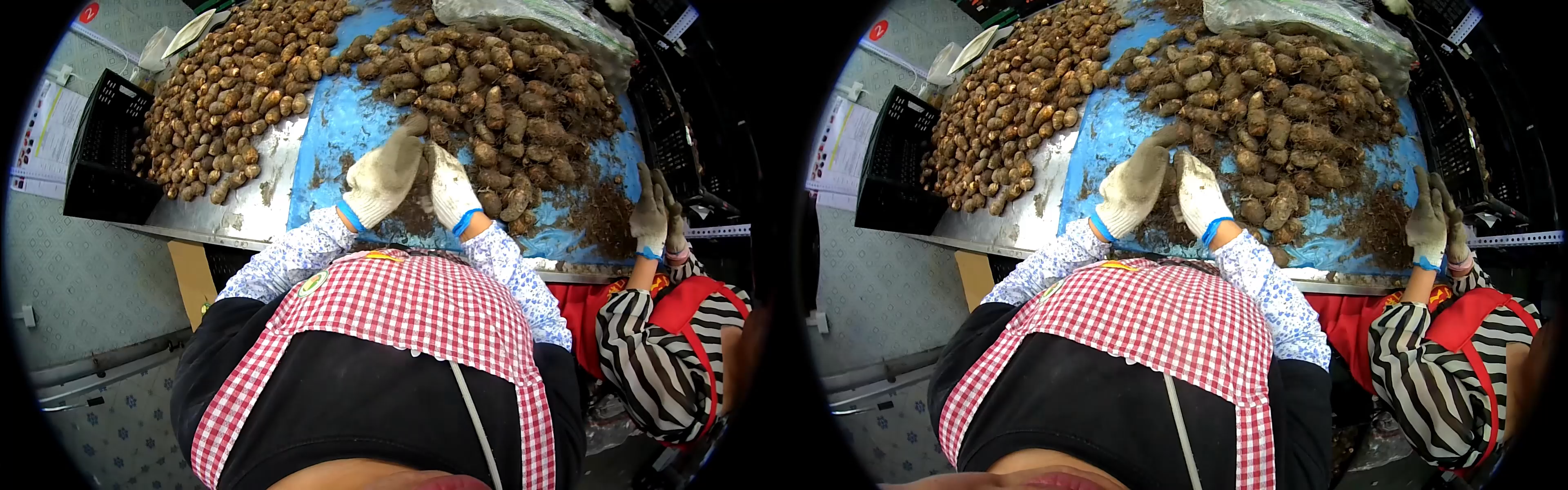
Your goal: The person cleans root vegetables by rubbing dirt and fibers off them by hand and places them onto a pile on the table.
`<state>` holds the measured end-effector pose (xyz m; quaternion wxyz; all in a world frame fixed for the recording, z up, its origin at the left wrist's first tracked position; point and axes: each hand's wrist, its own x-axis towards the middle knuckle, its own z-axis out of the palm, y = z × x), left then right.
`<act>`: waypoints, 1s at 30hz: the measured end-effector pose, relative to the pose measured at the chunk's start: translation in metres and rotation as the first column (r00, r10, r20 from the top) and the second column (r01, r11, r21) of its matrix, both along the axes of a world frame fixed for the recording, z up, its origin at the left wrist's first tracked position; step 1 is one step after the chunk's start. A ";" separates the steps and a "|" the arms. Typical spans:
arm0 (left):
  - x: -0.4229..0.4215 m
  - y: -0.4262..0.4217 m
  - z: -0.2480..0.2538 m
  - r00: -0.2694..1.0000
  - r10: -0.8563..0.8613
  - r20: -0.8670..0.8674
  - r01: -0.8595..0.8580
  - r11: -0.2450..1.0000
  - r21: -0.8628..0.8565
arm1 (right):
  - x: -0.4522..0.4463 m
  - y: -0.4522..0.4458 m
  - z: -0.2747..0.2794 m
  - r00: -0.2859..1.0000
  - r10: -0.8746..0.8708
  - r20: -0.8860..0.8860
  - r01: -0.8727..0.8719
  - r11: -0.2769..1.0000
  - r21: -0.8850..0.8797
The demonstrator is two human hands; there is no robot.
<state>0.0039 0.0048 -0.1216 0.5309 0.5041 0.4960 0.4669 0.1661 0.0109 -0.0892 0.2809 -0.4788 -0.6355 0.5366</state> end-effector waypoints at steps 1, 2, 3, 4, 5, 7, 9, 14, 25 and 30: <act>0.000 0.006 -0.006 0.991 -0.031 0.133 0.038 0.998 -0.055 | -0.001 -0.001 0.001 1.000 -0.017 -0.018 0.016 0.999 -0.027; 0.017 -0.002 0.062 0.990 0.026 0.138 -0.025 1.000 -0.010 | -0.001 -0.003 0.003 0.999 -0.034 -0.036 0.032 0.998 -0.054; 0.020 -0.009 0.072 0.982 0.055 0.180 -0.056 0.998 -0.002 | -0.002 -0.004 0.005 0.997 -0.053 -0.053 0.048 0.995 -0.082; 0.022 -0.015 0.077 0.972 0.084 0.219 -0.087 0.996 0.006 | 0.000 -0.010 0.018 0.997 -0.067 -0.049 0.069 0.997 0.035; 0.022 -0.018 0.083 0.960 0.112 0.257 -0.120 0.993 0.013 | -0.001 -0.007 0.014 0.995 -0.073 -0.061 0.077 0.995 0.060; 0.024 -0.021 0.098 0.915 0.200 0.351 -0.145 0.974 -0.175 | -0.002 -0.003 0.010 0.993 -0.084 -0.084 0.093 0.990 0.111; 0.025 -0.022 0.112 0.854 0.298 0.426 -0.145 0.924 -0.355 | -0.002 0.004 0.016 0.996 -0.082 0.032 0.083 0.997 -0.008; 0.031 -0.026 0.093 0.977 0.202 0.069 -0.212 0.953 0.217 | 0.005 -0.012 0.041 0.750 -0.042 -0.660 -0.098 0.980 -0.174; 0.010 -0.024 0.087 0.989 0.115 0.088 -0.129 0.977 0.171 | 0.004 -0.011 0.042 0.998 -0.061 0.030 0.063 0.996 -0.061; -0.004 -0.020 0.089 0.662 0.163 0.732 0.093 0.950 -0.296 | 0.027 -0.008 0.050 0.960 -0.172 0.221 0.093 0.940 0.327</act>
